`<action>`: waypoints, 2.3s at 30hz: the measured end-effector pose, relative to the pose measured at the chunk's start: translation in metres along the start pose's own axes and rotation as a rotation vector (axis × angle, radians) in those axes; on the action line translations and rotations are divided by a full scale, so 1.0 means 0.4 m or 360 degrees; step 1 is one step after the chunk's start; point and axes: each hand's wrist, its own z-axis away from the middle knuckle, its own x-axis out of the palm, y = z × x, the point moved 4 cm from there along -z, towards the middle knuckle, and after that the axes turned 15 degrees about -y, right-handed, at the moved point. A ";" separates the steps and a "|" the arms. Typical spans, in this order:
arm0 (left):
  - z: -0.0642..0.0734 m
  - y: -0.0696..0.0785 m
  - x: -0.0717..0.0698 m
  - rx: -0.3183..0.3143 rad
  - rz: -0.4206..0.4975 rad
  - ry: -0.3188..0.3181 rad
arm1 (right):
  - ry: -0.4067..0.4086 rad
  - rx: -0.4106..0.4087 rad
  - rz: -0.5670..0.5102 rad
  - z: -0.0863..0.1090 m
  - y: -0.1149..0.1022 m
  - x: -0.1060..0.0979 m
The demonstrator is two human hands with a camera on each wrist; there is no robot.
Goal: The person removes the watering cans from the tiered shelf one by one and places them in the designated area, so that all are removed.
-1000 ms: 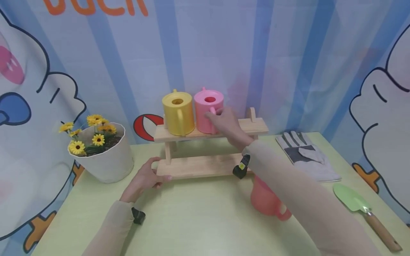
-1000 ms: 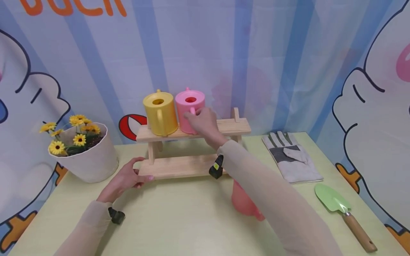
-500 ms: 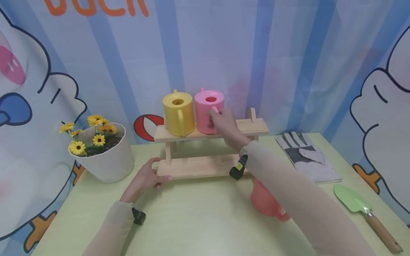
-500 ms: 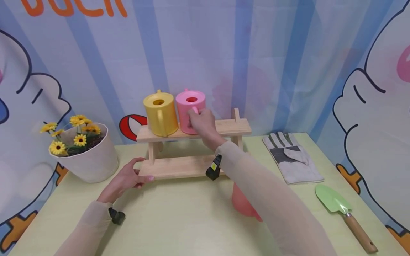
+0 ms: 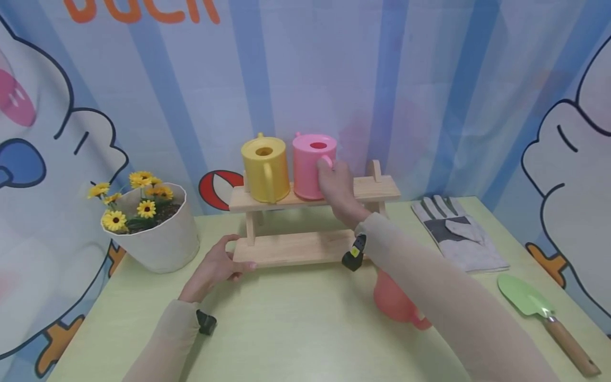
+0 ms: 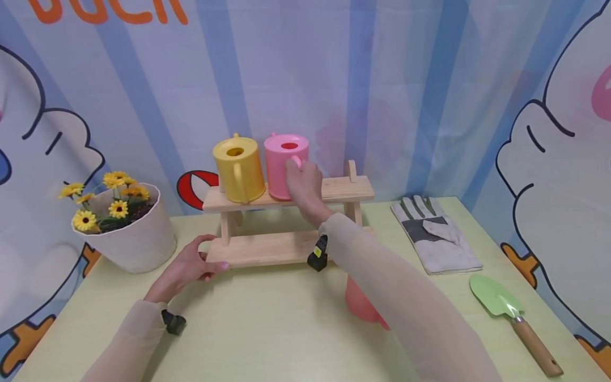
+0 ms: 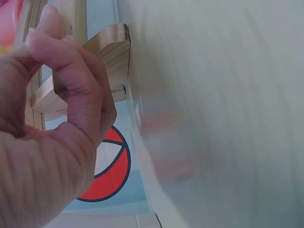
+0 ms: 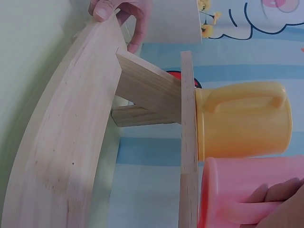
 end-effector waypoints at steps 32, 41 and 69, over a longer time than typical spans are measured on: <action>0.003 0.007 0.001 -0.0001 0.0017 -0.0007 | -0.0028 -0.0063 0.0037 0.106 -0.008 -0.044; 0.005 0.005 0.002 0.0024 0.0005 -0.0015 | -0.0044 0.0007 0.0047 0.164 -0.007 -0.054; -0.003 0.000 0.000 -0.0006 -0.0024 -0.0003 | -0.0101 0.0153 0.0093 0.348 0.092 -0.063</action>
